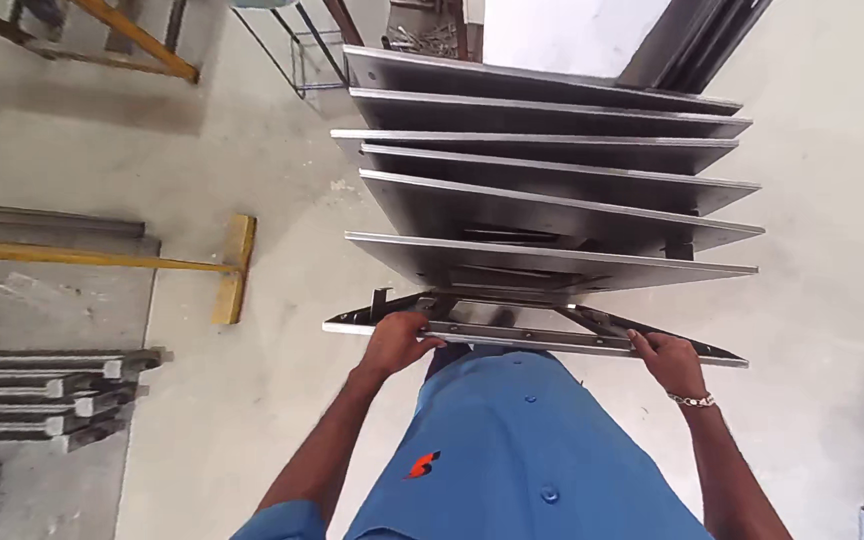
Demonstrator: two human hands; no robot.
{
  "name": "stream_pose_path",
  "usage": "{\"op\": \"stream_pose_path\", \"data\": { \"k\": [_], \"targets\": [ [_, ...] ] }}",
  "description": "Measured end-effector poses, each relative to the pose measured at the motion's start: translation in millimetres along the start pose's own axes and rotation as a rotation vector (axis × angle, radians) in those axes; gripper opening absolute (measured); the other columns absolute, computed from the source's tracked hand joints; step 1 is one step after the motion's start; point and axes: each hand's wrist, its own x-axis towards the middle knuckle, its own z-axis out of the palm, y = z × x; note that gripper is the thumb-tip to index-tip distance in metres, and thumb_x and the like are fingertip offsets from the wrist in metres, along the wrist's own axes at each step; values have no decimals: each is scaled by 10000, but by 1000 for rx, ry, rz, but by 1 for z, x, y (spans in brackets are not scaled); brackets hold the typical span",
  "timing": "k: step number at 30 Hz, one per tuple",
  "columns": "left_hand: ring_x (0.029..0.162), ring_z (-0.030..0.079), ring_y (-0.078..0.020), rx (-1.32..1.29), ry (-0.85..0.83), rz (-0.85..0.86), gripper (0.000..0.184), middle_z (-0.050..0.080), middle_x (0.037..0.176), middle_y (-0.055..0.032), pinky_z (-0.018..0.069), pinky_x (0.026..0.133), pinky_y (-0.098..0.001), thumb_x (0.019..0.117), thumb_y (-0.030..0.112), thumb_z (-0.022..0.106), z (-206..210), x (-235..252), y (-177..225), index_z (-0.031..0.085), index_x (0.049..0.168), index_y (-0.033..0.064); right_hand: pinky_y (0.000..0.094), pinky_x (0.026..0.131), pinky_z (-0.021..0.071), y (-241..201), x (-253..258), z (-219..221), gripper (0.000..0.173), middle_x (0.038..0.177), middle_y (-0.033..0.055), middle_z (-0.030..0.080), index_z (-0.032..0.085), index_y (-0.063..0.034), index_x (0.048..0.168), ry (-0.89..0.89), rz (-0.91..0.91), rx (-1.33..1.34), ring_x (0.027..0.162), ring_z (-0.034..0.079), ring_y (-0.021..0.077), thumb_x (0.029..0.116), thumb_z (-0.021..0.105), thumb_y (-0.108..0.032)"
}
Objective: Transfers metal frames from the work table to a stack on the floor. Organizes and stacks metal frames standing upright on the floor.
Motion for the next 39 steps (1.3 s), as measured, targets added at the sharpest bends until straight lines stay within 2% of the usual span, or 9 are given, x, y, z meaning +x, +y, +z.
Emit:
{"op": "stream_pose_path", "data": {
  "k": [4, 7, 11, 13, 15, 21, 29, 33, 39],
  "targets": [
    [914, 699, -347, 52, 111, 87, 587, 723, 901, -152, 519, 885, -585, 922, 613, 646, -4, 20, -12, 740, 925, 33, 621, 679, 475, -10, 16, -6, 687, 682, 172, 626, 642, -20, 724, 1, -30, 20, 698, 638, 366, 1005, 483, -626],
    [1111, 628, -391, 126, 285, -12, 530, 707, 1094, -155, 412, 1028, -644, 893, 611, 687, -10, 34, 2, 764, 1014, 101, 570, 682, 509, -1, 30, -8, 612, 724, 144, 657, 675, -28, 770, 124, -184, 81, 694, 648, 313, 994, 554, -585],
    [1363, 491, -415, 161, 554, -135, 624, 607, 1388, -150, 291, 1110, -720, 884, 618, 693, -7, 34, 7, 663, 1338, 191, 625, 977, 481, 7, 41, -11, 602, 1170, 195, 695, 723, -75, 1151, 314, -330, 71, 1113, 652, 375, 931, 608, -624],
    [1411, 457, -396, 162, 599, -173, 666, 577, 1447, -141, 287, 1129, -704, 900, 638, 661, -3, 32, -1, 622, 1392, 190, 653, 1075, 405, 1, 44, -9, 711, 1352, 213, 628, 677, -114, 1286, 368, -307, 3, 1294, 565, 412, 885, 612, -698],
    [1454, 409, -399, 150, 595, -177, 656, 540, 1494, -152, 283, 1147, -685, 925, 600, 651, 2, 34, -6, 602, 1415, 167, 661, 1099, 393, -1, 48, -1, 704, 1454, 268, 538, 634, -84, 1356, 438, -279, -8, 1373, 488, 464, 909, 642, -629],
    [1551, 253, -380, 199, 600, -188, 694, 406, 1624, -133, 172, 1227, -661, 1011, 592, 501, 18, 58, -10, 496, 1526, 127, 576, 1107, 437, -11, 72, 10, 340, 1413, 357, 513, 720, 9, 1099, 669, -238, 77, 1345, 494, 509, 907, 771, -267],
    [1567, 171, -429, 181, 672, -121, 753, 312, 1666, -173, 121, 1248, -663, 1047, 563, 439, 23, 92, -20, 396, 1570, 23, 660, 1054, 444, -22, 94, -5, 300, 1339, 344, 571, 752, -11, 1065, 619, -171, -21, 1302, 508, 545, 888, 794, -250],
    [1561, 186, -437, 184, 664, -65, 741, 313, 1662, -189, 117, 1241, -679, 1044, 535, 474, 15, 109, -22, 396, 1567, 15, 602, 1040, 478, -16, 98, -8, 304, 1216, 274, 658, 761, -39, 1061, 620, -173, -53, 1218, 594, 471, 913, 762, -305],
    [1553, 206, -447, 218, 681, -67, 749, 360, 1639, -188, 112, 1239, -680, 1024, 550, 487, 17, 110, -23, 404, 1568, 41, 554, 1046, 483, -15, 98, -5, 287, 1211, 235, 663, 762, -62, 1055, 630, -152, -12, 1217, 593, 435, 894, 786, -299]
  ]
}}
